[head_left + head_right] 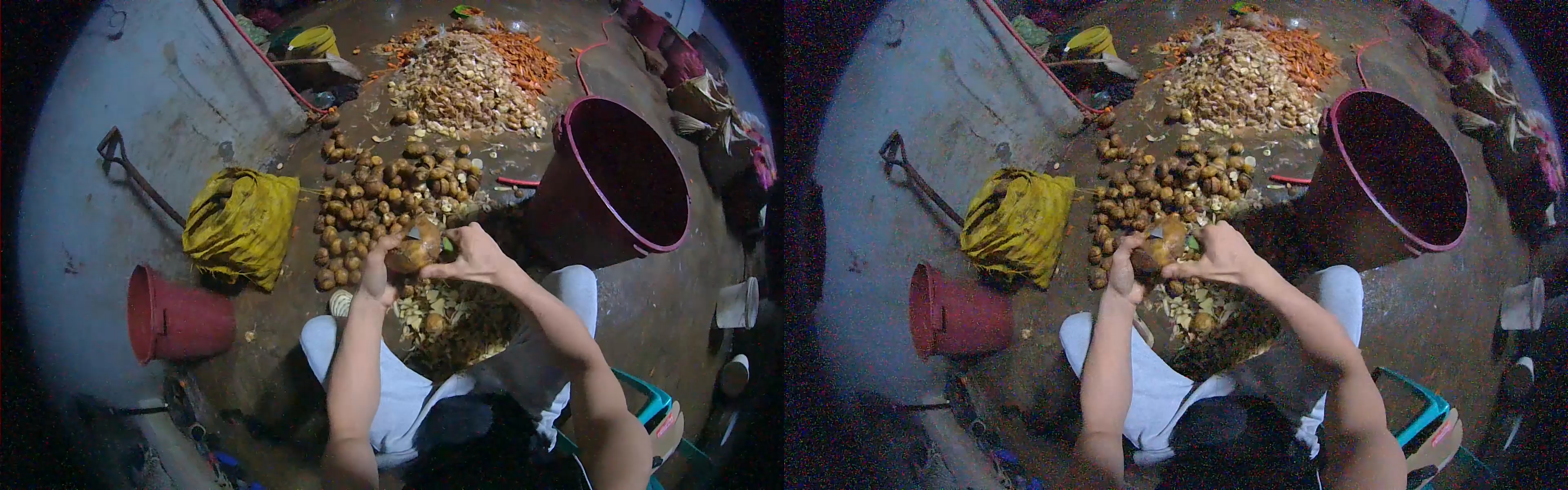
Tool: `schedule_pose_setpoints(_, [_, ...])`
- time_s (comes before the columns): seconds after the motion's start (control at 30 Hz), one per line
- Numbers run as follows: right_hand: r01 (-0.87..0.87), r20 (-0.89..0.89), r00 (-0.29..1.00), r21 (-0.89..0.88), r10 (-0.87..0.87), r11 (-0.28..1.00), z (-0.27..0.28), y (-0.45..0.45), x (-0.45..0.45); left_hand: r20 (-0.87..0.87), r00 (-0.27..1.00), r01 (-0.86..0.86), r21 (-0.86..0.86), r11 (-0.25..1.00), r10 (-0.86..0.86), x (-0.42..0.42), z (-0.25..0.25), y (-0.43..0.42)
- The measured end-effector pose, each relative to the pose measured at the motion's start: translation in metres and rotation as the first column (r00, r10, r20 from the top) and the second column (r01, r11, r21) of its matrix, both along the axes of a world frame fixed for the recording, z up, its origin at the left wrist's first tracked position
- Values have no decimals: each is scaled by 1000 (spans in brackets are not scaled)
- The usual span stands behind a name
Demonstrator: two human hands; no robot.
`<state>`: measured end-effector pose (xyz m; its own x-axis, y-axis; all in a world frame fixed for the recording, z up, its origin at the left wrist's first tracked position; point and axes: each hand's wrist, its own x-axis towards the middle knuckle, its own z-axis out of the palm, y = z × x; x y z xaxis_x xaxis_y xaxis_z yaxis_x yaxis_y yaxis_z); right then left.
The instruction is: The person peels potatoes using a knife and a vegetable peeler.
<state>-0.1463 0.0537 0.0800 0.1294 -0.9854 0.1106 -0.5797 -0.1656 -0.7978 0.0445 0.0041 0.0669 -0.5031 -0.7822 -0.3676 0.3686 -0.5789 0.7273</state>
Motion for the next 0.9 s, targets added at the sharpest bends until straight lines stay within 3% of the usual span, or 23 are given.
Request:
schedule_pose_setpoints(0.07, [99, -234, 968, -1, -97, 995, -1, 2, 2, -31, 999, -13, 46, 999, 15, 0, -11, -1])
schedule_pose_setpoints(0.2, [160, -315, 932, -81, -177, 984, 3, 4, 3, -62, 995, -63, 160, 985, 73, -10, -7, 4])
schedule_pose_setpoints(0.33, [181, -248, 948, -94, -199, 979, 5, 5, 4, -111, 990, -68, 194, 979, 91, -11, -37, 3])
schedule_pose_setpoints(0.43, [168, -370, 909, -100, -193, 981, 0, 3, 4, -44, 991, -119, 133, 984, 126, -13, -41, 4])
schedule_pose_setpoints(0.5, [147, -306, 935, -133, -182, 980, -8, 2, 7, -56, 960, -265, 134, 955, 275, -26, -34, 11])
schedule_pose_setpoints(0.73, [146, -328, 924, -174, -197, 974, -11, 0, 10, -150, 940, -278, 187, 942, 307, -31, -33, 17])
schedule_pose_setpoints(0.9, [112, -414, 900, -79, -135, 991, -14, 0, 14, -193, 951, -195, 238, 952, 243, -24, -34, 11])
